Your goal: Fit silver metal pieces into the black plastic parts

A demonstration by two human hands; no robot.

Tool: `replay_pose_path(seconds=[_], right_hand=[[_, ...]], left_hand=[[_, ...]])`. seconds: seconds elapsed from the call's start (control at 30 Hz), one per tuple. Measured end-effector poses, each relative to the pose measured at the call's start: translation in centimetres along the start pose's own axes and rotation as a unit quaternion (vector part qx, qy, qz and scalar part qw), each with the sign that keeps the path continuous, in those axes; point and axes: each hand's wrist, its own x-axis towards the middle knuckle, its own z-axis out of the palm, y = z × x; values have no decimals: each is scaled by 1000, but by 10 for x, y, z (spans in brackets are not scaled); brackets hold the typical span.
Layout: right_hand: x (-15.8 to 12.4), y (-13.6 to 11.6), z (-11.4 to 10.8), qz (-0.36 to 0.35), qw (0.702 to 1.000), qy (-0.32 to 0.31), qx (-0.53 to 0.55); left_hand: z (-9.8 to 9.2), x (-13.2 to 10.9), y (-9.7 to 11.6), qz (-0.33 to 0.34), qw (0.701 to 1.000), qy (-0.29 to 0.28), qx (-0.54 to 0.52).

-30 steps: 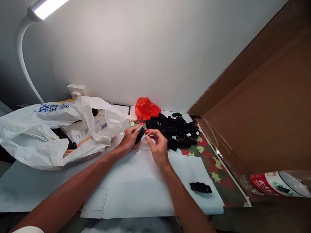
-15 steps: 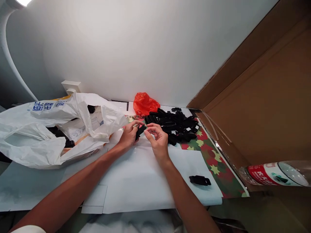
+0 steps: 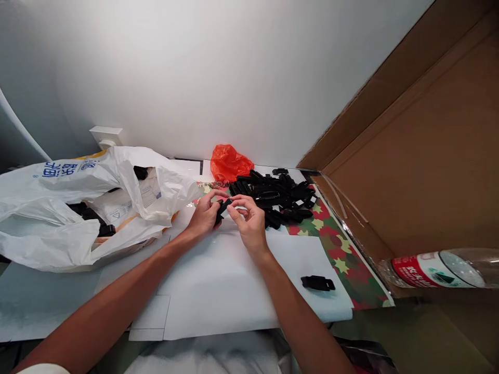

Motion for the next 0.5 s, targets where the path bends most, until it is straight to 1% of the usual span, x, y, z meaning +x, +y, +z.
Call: replay_pose_path(seconds=[0.23,0.4,0.5], right_hand=[[-1,0,1,-3,1000,-3,-15],[-1,0,1,0,999,-2,-34],[-1,-1,1,5,999,2,-39]], left_hand=[[-1,0,-5,13,1000,-15,24],[-1,0,-5,34,997,-13,65],[-1,-1,-4,39,997,-13,68]])
